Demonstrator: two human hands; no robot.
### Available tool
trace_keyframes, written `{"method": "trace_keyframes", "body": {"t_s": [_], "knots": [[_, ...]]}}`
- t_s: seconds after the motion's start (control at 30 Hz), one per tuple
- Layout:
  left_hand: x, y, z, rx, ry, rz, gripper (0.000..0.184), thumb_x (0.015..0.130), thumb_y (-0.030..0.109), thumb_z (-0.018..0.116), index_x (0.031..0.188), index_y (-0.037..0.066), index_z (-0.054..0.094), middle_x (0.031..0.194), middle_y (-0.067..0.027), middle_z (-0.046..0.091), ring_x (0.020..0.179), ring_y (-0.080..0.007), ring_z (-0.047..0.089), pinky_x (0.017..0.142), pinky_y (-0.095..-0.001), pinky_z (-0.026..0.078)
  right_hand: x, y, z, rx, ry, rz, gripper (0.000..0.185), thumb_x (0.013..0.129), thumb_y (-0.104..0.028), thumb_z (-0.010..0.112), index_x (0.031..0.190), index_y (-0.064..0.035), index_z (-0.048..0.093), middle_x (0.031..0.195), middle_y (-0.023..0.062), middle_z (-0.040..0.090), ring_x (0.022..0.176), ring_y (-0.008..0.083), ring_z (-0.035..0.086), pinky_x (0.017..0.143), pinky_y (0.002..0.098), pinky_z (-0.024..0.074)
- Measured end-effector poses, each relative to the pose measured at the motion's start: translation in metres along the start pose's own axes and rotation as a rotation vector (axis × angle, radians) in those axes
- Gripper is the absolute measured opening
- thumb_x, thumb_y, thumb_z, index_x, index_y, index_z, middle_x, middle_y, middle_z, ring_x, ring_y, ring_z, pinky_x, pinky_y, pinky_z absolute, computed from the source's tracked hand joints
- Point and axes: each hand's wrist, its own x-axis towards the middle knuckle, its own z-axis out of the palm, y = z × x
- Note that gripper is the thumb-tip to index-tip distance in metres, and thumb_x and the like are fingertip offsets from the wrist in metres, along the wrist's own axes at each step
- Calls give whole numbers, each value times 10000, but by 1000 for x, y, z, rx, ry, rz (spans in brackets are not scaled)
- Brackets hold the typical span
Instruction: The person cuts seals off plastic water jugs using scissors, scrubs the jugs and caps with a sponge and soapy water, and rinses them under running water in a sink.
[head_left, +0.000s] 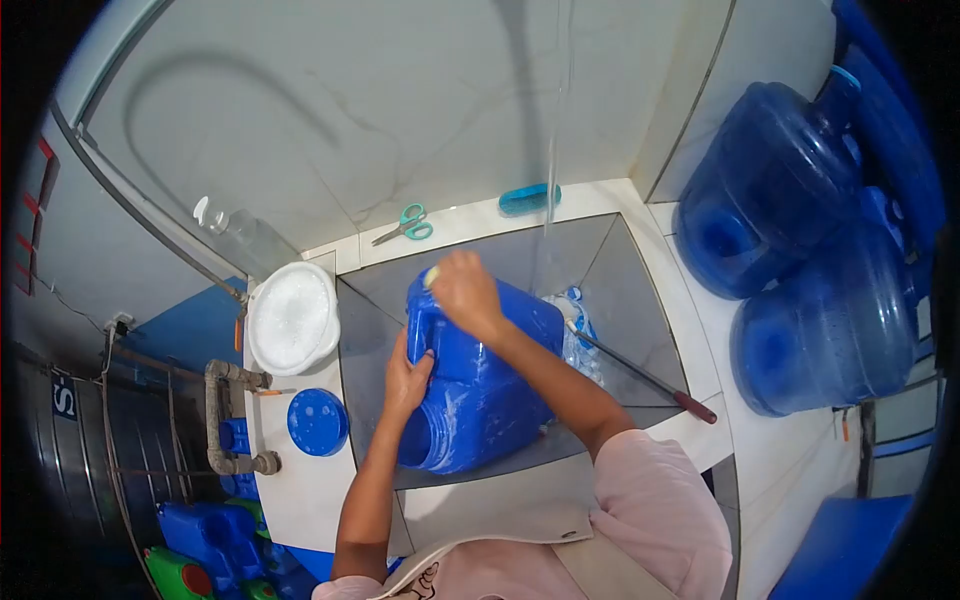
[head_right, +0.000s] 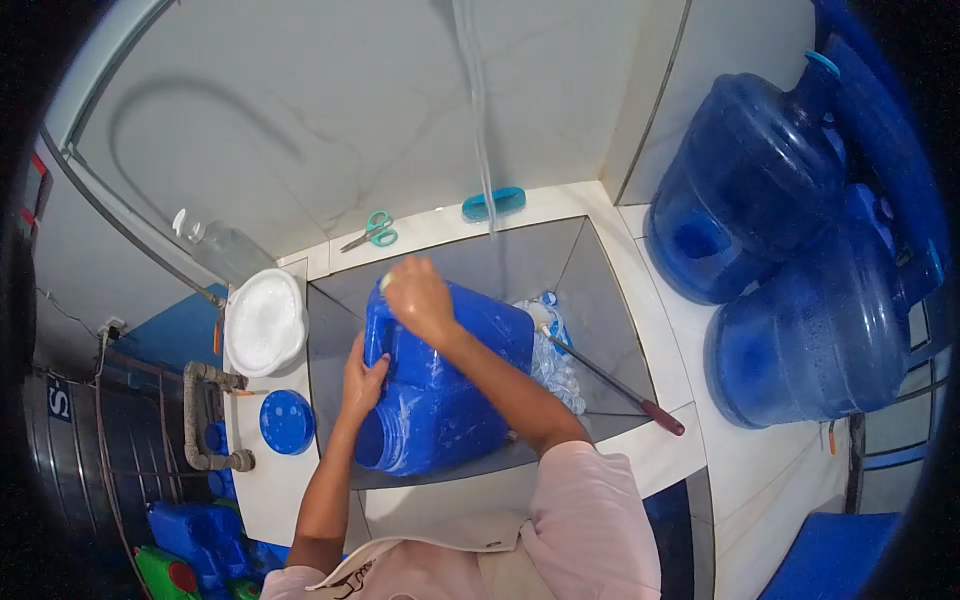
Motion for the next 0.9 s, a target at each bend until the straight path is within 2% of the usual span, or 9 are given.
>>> {"method": "trace_keyframes", "body": {"t_s": [0.13, 0.2, 0.23, 0.37, 0.47, 0.5, 0.63, 0.83, 0.9], "knots": [[-5, -15, -9, -75, 71, -24, 424, 812, 78, 563, 1220, 22, 462, 940, -71, 594, 814, -137, 551, 737, -270, 445, -13, 138, 65, 440, -307, 437, 363, 895, -243, 395, 1026, 36, 585, 1127, 215, 565, 1038, 370, 533, 920, 406, 405], [-4, -24, -15, -52, 94, -13, 421, 818, 85, 566, 1220, 22, 461, 922, -69, 590, 781, -132, 552, 701, -263, 449, -59, 191, 65, 74, -513, 588, 385, 914, -264, 372, 1128, -14, 571, 1190, 225, 535, 1096, 384, 503, 966, 409, 379], [-2, -27, -19, -29, 117, 1, 418, 823, 92, 568, 1221, 22, 460, 904, -67, 586, 748, -127, 554, 665, -256, 453, -109, 262, 102, -200, -408, 269, 351, 894, -252, 391, 1081, -34, 593, 1095, 242, 572, 1047, 390, 525, 913, 431, 413], [8, -30, -23, -34, 143, -126, 395, 828, 108, 573, 1201, 27, 472, 855, -59, 579, 638, -109, 542, 555, -247, 446, -228, 218, 131, -69, 121, 1148, 303, 894, -244, 415, 1003, -19, 584, 1001, 267, 551, 939, 415, 506, 826, 515, 374], [22, -48, -28, -34, 252, -126, 352, 833, 106, 559, 1170, 47, 480, 760, -41, 562, 522, -107, 512, 462, -249, 421, -214, 90, 60, 17, -604, 665, 483, 890, -350, 464, 1160, 49, 434, 1116, 280, 463, 972, 407, 461, 850, 486, 355], [21, -50, -29, -31, 231, -151, 352, 833, 106, 559, 1170, 47, 480, 760, -41, 562, 522, -107, 512, 462, -249, 421, -212, 47, 58, 343, -171, 585, 513, 890, -341, 481, 1200, 59, 396, 1188, 276, 411, 1102, 414, 395, 930, 469, 327], [26, -35, -21, 18, 202, -96, 355, 831, 97, 549, 1176, 51, 477, 797, -59, 574, 550, -111, 527, 473, -251, 436, -101, 10, 40, -3, -96, -178, 476, 937, -243, 395, 1247, 114, 335, 1269, 276, 336, 1223, 433, 287, 1037, 489, 235], [51, -49, -16, -122, 355, -171, 475, 848, 68, 530, 1287, 85, 351, 1031, -134, 530, 683, -135, 550, 494, -278, 469, -120, 17, 15, 496, -549, 502, 645, 870, -445, 500, 1224, 78, 367, 1245, 297, 342, 1202, 438, 308, 1013, 498, 262], [45, -33, -6, -261, 410, -323, 518, 856, 58, 524, 1321, 103, 301, 1125, -157, 488, 713, -149, 554, 501, -289, 478, -138, -25, -37, 434, -376, 129, 735, 802, -501, 584, 1229, 59, 374, 1230, 286, 374, 1195, 439, 326, 1016, 482, 265]]}}
